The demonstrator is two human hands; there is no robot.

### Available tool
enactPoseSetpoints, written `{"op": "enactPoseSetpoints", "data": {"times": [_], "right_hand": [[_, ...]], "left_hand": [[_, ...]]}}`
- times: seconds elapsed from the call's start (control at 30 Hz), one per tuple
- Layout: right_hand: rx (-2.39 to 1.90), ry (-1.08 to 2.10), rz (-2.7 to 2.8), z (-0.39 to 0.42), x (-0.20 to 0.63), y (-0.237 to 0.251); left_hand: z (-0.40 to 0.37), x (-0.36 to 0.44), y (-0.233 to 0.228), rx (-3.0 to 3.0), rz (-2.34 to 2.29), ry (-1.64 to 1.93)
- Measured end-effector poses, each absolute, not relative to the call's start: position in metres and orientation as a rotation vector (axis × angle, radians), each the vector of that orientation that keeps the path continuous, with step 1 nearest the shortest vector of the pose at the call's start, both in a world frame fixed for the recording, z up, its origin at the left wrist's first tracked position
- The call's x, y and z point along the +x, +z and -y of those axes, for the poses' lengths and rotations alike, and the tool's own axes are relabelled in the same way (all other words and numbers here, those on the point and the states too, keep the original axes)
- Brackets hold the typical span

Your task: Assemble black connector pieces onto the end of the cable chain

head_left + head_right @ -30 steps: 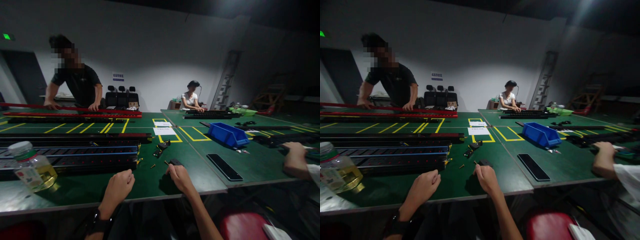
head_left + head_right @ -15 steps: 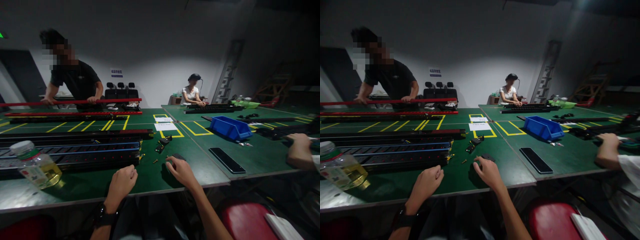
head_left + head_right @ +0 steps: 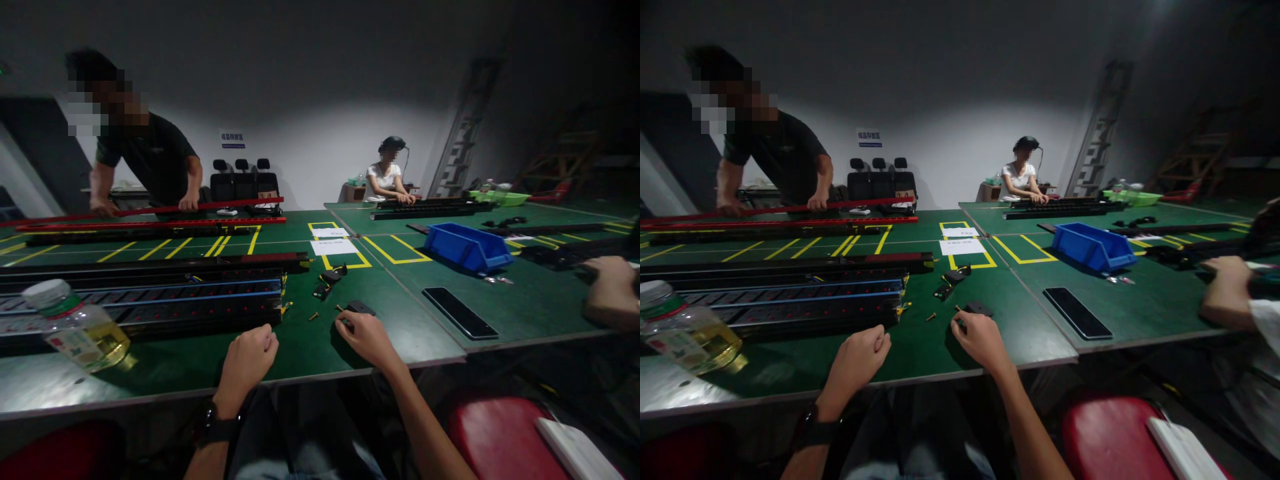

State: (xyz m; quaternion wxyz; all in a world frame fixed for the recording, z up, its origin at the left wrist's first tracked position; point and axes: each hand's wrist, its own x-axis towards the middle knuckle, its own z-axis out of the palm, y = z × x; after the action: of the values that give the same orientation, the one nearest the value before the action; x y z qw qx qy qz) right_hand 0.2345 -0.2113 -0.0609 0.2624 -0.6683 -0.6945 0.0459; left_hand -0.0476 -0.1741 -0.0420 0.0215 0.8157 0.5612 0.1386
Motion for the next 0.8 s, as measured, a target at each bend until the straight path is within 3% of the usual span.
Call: {"op": "enactPoseSetpoints", "data": {"times": [0.43,0.8], "right_hand": [[-1.759,0.167,1.878,0.208,0.240,-0.073],[-1.782,0.196,1.873,0.208,0.240,-0.071]], "left_hand": [[0.182,-0.039,-0.035,2.618,-1.730,0.398],[0.175,0.027,-0.023,2.936,-1.354,0.483]]}}
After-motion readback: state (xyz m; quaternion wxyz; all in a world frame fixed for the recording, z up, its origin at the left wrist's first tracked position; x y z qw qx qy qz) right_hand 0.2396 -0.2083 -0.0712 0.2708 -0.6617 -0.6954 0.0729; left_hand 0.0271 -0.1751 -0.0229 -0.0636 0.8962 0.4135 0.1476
